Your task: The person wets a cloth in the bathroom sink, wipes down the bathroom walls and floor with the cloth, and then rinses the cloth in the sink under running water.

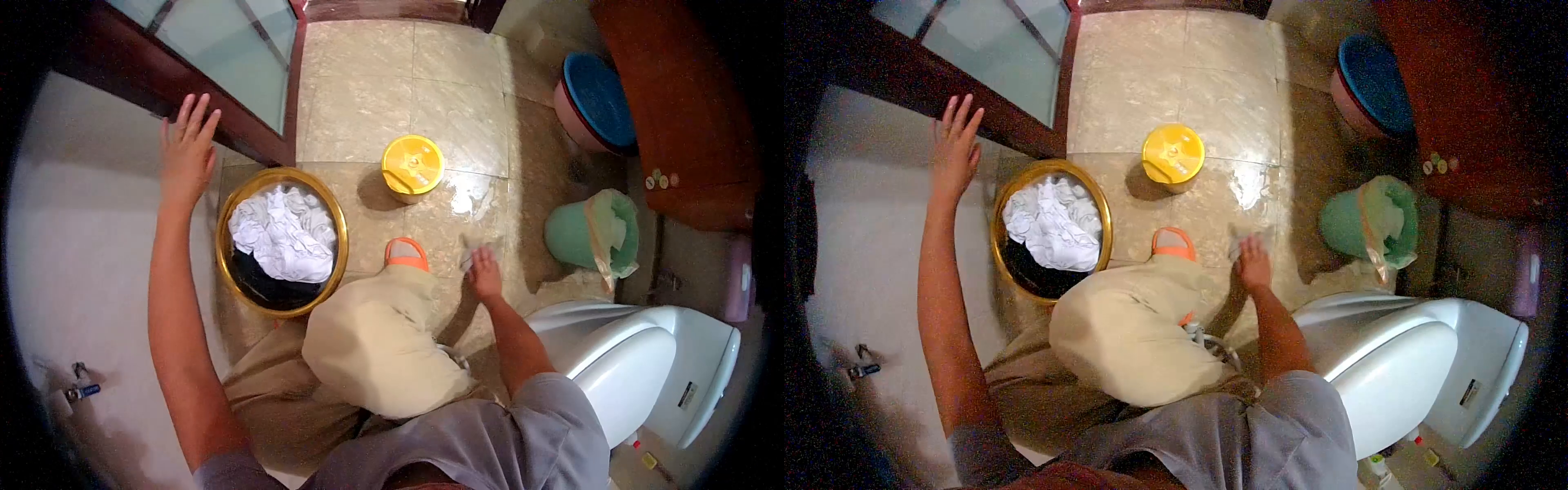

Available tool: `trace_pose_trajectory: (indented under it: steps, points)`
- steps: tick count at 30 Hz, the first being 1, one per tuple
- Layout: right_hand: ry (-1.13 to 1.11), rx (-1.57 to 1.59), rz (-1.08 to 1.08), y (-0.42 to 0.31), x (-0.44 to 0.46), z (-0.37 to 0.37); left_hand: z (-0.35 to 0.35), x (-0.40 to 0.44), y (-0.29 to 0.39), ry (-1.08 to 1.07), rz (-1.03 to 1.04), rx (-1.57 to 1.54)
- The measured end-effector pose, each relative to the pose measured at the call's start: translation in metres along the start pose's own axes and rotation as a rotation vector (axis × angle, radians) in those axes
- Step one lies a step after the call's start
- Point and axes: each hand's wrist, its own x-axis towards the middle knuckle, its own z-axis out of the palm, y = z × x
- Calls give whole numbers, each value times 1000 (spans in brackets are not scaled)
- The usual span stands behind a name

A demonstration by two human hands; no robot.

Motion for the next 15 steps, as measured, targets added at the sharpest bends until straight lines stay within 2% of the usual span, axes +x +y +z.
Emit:
trace_pose_trajectory:
  steps: [2, 4, 6, 8, 10, 12, 13, 14, 15]
  points:
    - [126, 30, 156, 56, 15, 19, 8, -2, -2, 19, -13, 13]
    - [198, 135, 361, 79, 28, 4, 17, -3, -8, 39, -29, 22]
    - [130, 169, 620, 94, 54, 4, 25, -3, -11, 42, -41, 16]
    - [38, 354, 700, 74, 91, -23, 30, -3, -13, 85, -60, 63]
    - [269, 112, 593, 80, 133, 37, 35, -2, 0, 103, -150, 96]
    - [267, 19, 528, 34, 179, 34, 35, 5, 29, 108, -315, 118]
    - [286, 120, 462, 8, 200, 25, 48, 6, 42, 211, -227, -55]
    - [307, 220, 392, -15, 215, 18, 54, 11, 63, 195, -132, -337]
    - [305, 243, 225, -31, 225, 19, 62, 13, 92, 127, -89, -508]
